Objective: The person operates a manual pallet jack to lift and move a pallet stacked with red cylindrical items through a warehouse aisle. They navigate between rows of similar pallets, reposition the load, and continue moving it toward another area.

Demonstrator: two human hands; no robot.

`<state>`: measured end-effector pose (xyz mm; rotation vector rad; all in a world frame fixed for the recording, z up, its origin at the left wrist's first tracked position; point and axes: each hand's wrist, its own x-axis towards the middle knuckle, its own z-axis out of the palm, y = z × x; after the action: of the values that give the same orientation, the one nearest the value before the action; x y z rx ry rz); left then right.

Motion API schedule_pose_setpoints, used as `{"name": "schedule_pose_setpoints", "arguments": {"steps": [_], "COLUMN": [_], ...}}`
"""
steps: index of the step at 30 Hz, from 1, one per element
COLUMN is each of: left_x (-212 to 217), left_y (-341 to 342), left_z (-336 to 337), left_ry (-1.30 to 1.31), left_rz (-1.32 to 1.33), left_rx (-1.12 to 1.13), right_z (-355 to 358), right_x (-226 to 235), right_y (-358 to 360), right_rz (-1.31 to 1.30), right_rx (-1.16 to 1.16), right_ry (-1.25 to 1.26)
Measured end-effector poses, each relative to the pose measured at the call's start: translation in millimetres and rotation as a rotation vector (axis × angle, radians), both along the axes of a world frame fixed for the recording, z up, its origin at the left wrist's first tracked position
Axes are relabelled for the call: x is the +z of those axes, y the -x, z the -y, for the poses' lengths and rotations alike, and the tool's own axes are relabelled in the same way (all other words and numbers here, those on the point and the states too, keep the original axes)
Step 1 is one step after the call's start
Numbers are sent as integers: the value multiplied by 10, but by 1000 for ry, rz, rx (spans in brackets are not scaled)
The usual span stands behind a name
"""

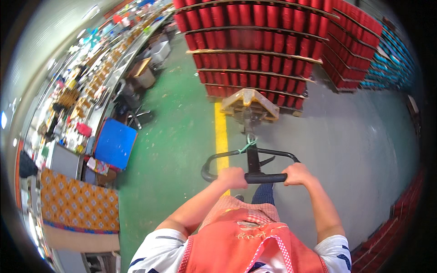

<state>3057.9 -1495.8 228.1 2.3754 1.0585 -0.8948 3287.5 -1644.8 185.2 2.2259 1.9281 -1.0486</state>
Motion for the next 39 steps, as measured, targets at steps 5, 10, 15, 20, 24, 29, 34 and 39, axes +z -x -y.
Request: {"name": "schedule_pose_setpoints", "arguments": {"steps": [5,10,15,20,24,29,34,39], "left_x": [-85,-51,28,-115,-230,-137,-42,-84], "left_y": [-421,-735,-1403,-242,-22,282,864,1327], "left_z": [-165,-272,-378,-378,-540,-816,-916,-892], "left_ry": [37,21,9,4,11,20,32,55], "left_rz": [-99,-50,32,46,53,-7,89,97], "left_rx": [-76,44,106,101,51,-98,-150,-175], "right_z": [-124,-366,-454,-411,-537,-685,-707,-608], "right_x": [-72,-92,-55,-32,-68,-96,183,102], "right_y": [-351,-817,-1445,-302,-137,333,963,1477], "right_rz": [-34,-103,-78,-50,-19,55,21,84], "right_rx": [23,36,-6,2,19,-72,-78,-130], "right_ry": [-4,-20,-26,12,13,11,52,95]}}
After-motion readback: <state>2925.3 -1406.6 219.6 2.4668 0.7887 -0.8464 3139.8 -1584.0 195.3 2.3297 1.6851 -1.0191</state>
